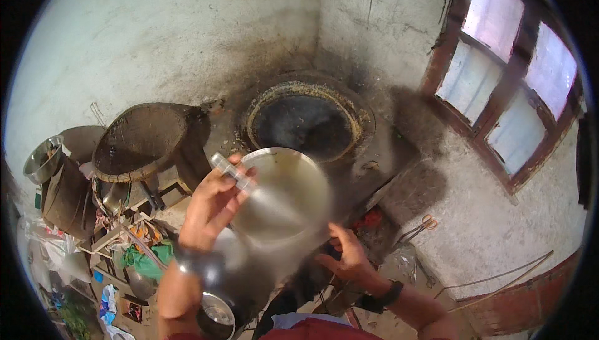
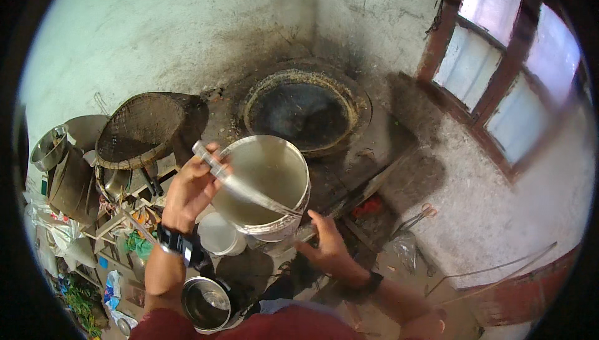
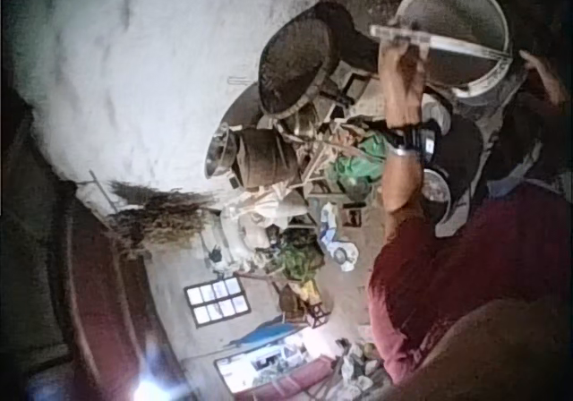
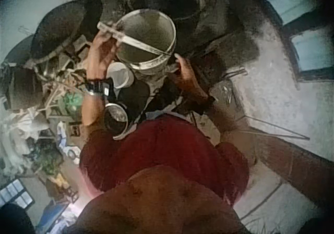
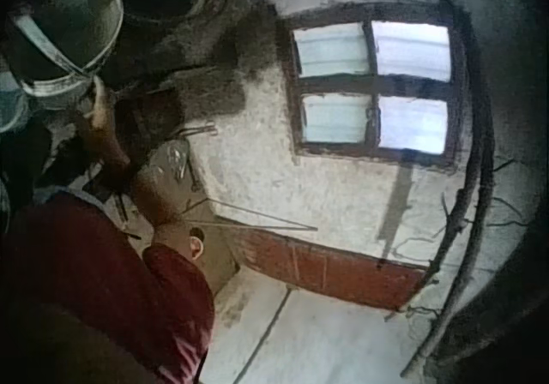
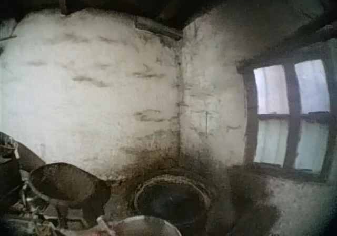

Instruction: The person prepares and pours corn into a large outdoor cooking vessel.

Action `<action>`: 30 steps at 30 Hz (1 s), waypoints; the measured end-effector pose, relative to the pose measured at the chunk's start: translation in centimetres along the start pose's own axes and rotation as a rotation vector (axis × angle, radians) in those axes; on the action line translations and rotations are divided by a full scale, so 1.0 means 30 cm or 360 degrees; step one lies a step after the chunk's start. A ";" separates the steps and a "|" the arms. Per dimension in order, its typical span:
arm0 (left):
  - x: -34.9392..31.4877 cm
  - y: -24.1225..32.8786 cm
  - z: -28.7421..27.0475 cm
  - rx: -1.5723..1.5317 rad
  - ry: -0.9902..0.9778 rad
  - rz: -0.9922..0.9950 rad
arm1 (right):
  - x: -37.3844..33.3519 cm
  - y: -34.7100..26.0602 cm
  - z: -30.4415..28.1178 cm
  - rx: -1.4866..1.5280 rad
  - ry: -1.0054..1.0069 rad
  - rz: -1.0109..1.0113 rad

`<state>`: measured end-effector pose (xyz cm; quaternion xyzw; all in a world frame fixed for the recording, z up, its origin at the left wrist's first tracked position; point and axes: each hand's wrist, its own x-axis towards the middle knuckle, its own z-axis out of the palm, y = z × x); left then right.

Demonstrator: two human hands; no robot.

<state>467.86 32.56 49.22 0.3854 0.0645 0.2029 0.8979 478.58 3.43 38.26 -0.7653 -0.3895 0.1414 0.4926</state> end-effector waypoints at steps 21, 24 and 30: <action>-0.292 -0.245 -0.231 0.0221 0.0337 0.0112 | 0.092 0.167 0.223 0.0929 0.0389 0.0398; -0.271 -0.248 -0.235 0.0348 0.0214 0.0093 | 0.116 0.142 0.197 0.1282 0.0305 0.0522; -0.241 -0.289 -0.349 0.0272 0.0376 0.0003 | 0.138 0.115 0.177 0.1286 0.0317 0.0713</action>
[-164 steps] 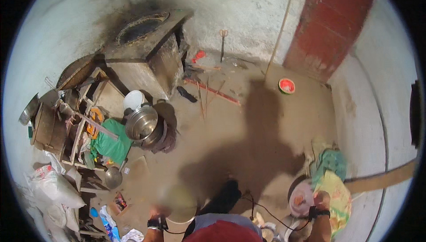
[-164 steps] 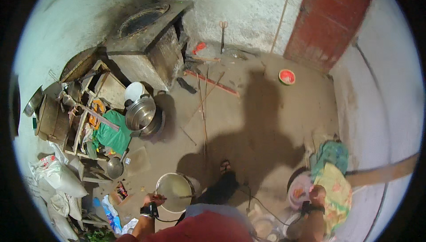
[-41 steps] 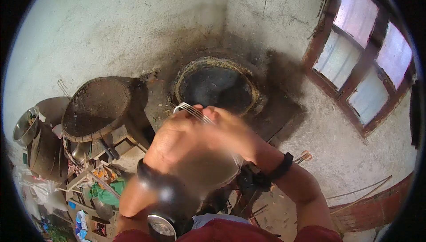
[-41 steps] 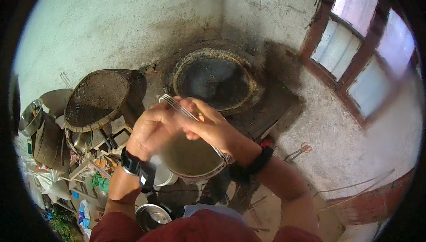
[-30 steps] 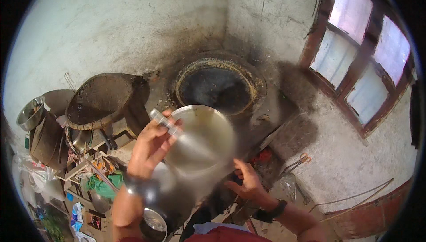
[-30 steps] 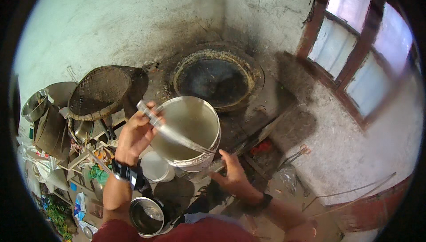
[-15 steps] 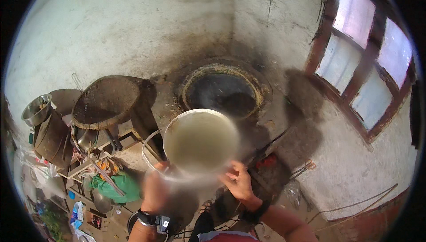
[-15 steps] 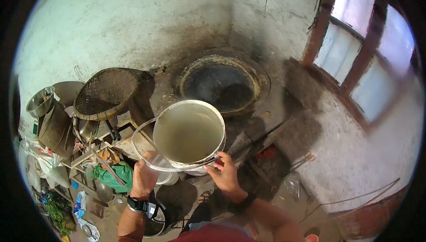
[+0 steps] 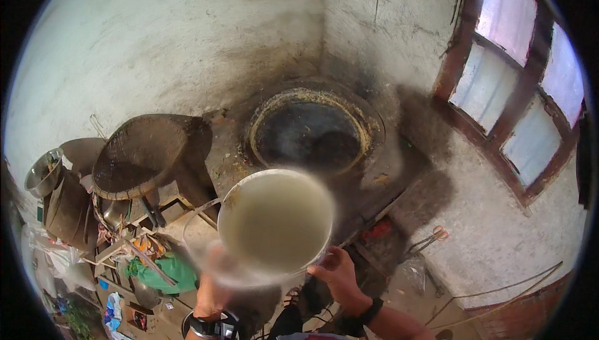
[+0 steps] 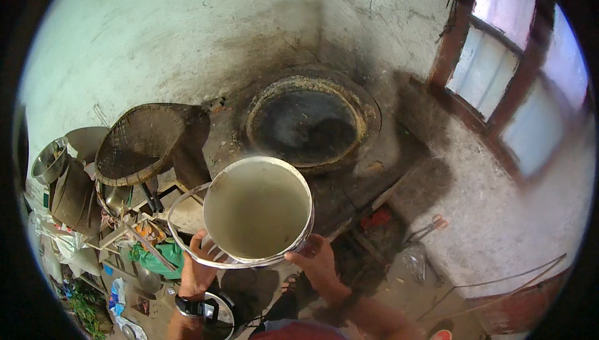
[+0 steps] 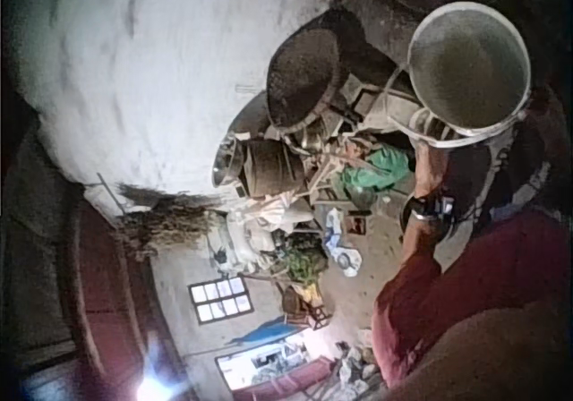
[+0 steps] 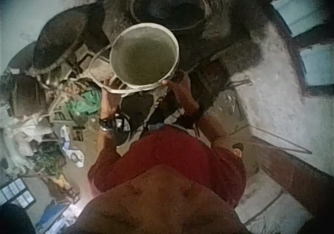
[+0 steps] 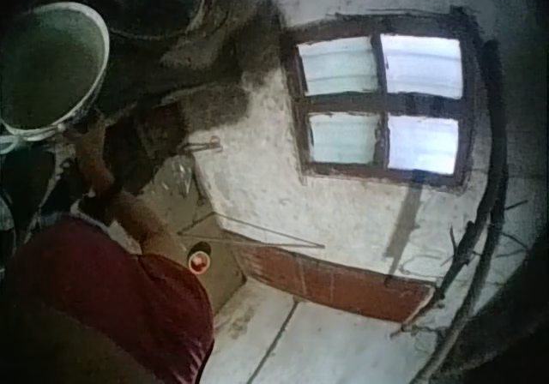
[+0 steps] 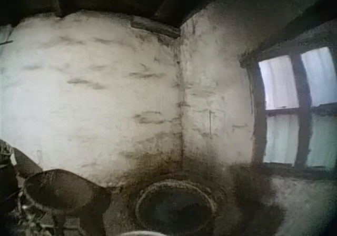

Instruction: The person prepares and pours corn into a large outdoor cooking vessel.

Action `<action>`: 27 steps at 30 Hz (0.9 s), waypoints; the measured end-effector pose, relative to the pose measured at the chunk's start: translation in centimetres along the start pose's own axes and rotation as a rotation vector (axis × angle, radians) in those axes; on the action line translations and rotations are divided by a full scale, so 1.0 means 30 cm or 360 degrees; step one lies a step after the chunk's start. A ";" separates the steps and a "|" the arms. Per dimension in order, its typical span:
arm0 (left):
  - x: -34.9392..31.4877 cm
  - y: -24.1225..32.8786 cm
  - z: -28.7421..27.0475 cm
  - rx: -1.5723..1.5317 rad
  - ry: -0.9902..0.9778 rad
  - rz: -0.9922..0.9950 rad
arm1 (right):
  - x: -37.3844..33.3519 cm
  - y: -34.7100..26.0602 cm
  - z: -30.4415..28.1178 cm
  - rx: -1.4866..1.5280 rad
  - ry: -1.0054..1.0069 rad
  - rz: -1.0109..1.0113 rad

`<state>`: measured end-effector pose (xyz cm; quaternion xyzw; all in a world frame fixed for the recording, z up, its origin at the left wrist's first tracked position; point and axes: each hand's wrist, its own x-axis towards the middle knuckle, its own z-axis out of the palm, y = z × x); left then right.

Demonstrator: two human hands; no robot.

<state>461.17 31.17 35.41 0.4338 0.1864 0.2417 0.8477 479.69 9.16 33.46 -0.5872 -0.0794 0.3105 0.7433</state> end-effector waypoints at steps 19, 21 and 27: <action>0.374 0.302 0.198 -0.0109 0.0169 -0.0276 | 0.316 -0.275 0.070 0.0297 0.0097 0.0199; 0.415 0.316 0.187 -0.0136 0.0154 -0.0371 | 0.349 -0.280 0.060 0.0343 0.0075 0.0232; 0.503 0.368 0.237 -0.0209 0.0083 -0.0448 | 0.423 -0.333 0.100 0.0319 0.0010 0.0230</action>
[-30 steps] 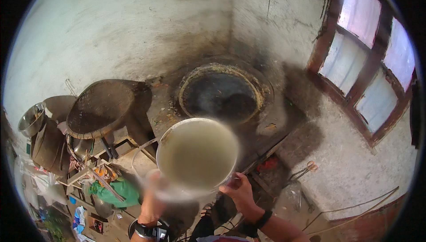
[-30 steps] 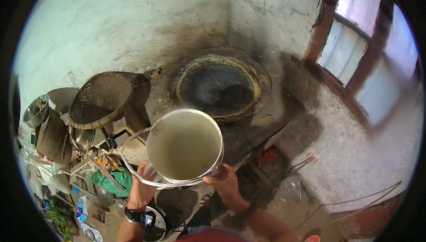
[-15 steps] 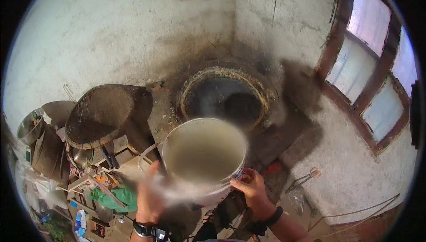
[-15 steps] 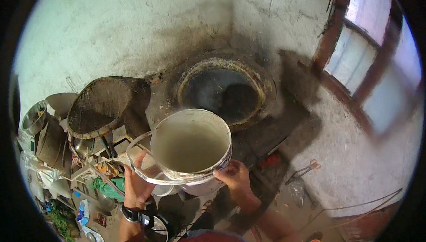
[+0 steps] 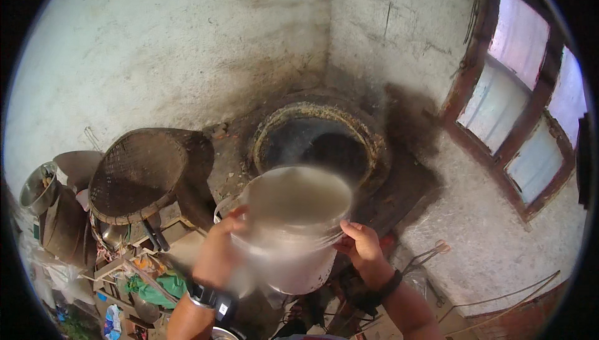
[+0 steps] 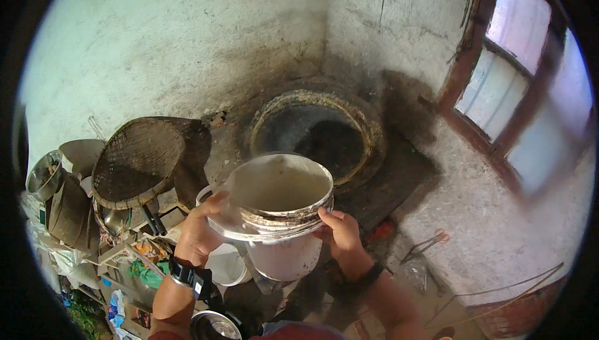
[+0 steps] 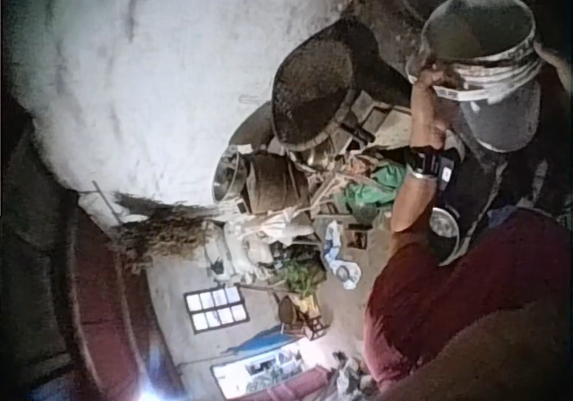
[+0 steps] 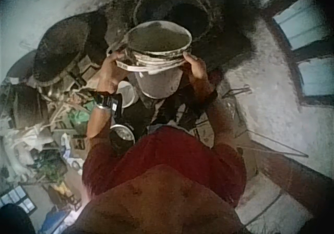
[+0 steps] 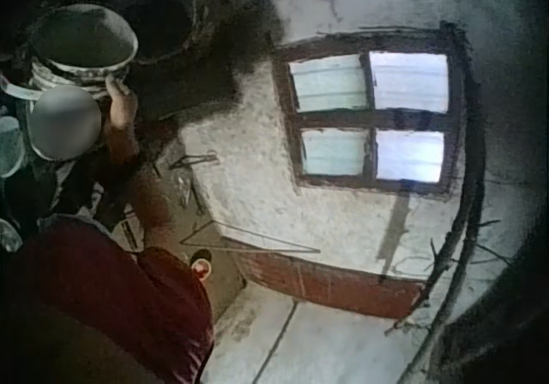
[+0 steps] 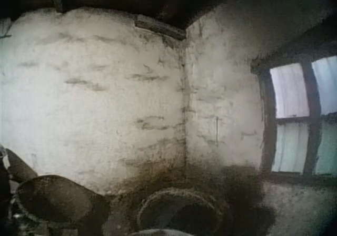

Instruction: The person prepares and pours corn into a large outdoor cooking vessel.

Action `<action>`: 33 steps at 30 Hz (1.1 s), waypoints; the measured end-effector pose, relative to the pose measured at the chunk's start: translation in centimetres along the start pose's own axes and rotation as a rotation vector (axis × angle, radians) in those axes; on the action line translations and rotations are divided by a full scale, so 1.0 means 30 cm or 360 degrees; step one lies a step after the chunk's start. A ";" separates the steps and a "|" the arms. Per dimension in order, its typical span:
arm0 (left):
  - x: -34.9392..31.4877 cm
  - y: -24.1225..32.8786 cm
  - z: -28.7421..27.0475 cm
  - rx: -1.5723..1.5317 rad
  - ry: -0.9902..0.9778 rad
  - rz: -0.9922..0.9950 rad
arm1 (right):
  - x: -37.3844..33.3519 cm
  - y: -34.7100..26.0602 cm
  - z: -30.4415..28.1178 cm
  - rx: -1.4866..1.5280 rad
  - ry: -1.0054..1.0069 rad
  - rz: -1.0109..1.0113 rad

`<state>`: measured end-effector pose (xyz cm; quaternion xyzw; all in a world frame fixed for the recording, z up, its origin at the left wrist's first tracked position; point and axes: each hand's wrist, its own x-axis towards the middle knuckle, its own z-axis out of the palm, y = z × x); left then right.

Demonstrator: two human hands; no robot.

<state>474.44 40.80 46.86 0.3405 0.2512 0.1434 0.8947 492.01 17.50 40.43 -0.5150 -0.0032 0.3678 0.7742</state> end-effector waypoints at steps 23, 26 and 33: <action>0.156 0.062 0.103 0.0091 -0.0321 -0.0109 | 0.177 -0.079 -0.063 0.0132 -0.0002 0.0059; 0.237 0.048 0.001 0.0130 -0.0460 -0.0109 | 0.245 -0.073 -0.073 0.0172 -0.0007 0.0104; 0.263 0.047 0.045 0.0285 -0.0387 -0.0244 | 0.375 -0.083 -0.163 0.0242 -0.0101 0.0132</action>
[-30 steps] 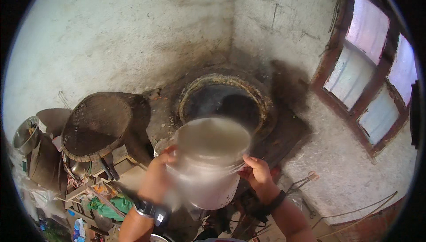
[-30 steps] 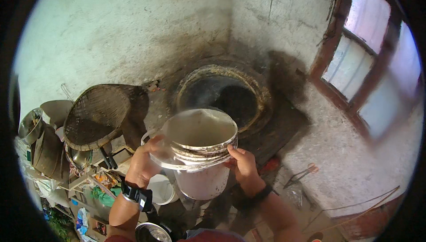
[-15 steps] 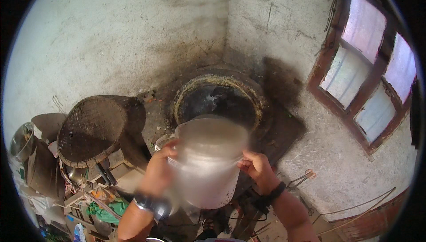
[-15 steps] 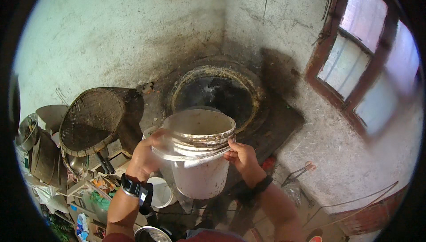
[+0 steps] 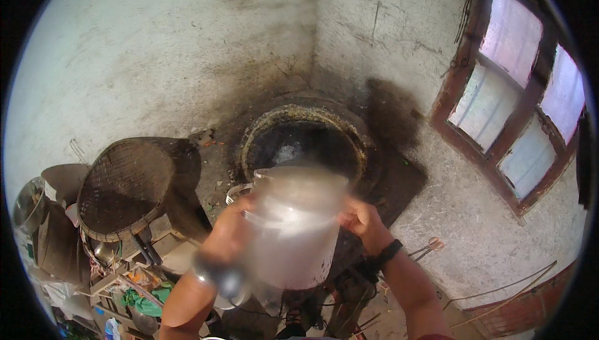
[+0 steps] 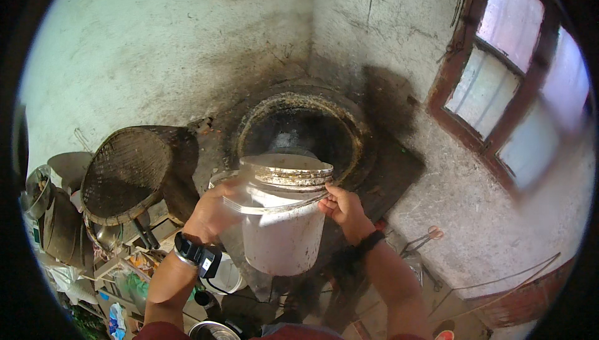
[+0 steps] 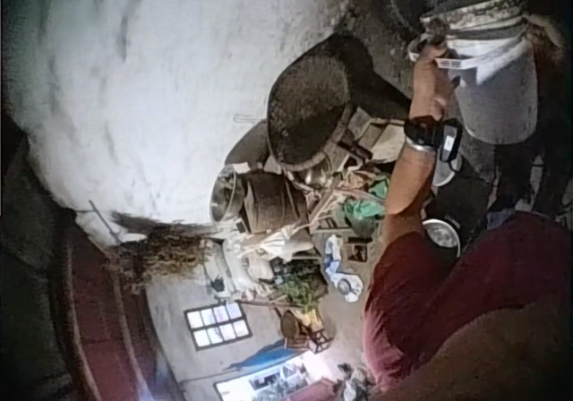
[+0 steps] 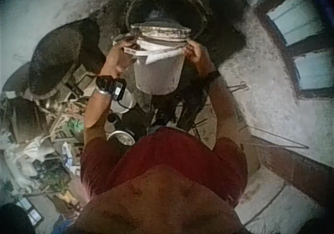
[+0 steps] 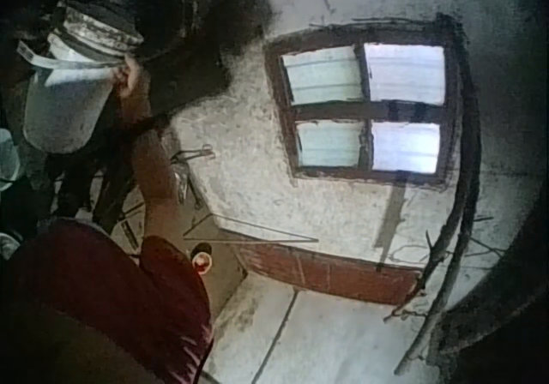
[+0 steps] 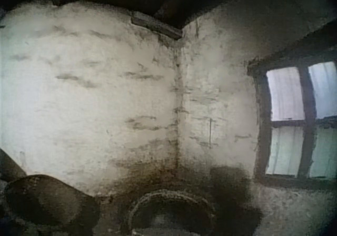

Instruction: The person prepares and pours corn into a large outdoor cooking vessel.

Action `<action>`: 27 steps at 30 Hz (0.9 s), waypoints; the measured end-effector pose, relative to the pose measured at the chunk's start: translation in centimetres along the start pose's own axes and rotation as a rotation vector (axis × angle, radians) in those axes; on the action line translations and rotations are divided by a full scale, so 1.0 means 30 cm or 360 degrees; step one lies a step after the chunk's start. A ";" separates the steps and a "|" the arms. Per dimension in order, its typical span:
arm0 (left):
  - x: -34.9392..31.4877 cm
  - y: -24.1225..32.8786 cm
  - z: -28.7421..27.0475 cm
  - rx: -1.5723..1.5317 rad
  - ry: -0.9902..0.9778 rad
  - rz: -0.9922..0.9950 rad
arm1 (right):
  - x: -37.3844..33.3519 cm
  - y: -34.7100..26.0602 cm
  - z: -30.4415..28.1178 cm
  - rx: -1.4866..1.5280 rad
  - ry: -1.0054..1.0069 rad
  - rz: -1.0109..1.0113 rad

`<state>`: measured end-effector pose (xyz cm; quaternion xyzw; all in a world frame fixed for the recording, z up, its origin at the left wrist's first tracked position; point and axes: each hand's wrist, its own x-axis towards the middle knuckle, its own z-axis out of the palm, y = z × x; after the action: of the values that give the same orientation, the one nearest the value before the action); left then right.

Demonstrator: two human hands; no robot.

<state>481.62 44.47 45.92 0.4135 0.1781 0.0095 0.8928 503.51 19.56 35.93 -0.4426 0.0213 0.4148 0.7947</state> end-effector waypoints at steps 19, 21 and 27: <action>0.194 -0.013 -0.054 -0.0072 -0.0006 0.0031 | 0.183 -0.082 0.028 -0.0016 0.0541 -0.0040; 0.234 -0.030 -0.105 0.0118 -0.0132 0.0186 | 0.175 -0.087 0.048 -0.0020 0.0580 -0.0052; 0.290 -0.022 -0.073 0.0312 0.0036 0.0101 | 0.189 -0.117 0.040 -0.0052 0.0374 -0.0175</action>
<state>488.95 47.08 41.42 0.5042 0.1750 0.0249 0.8453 509.20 23.12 36.79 -0.5016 0.0832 0.3162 0.8009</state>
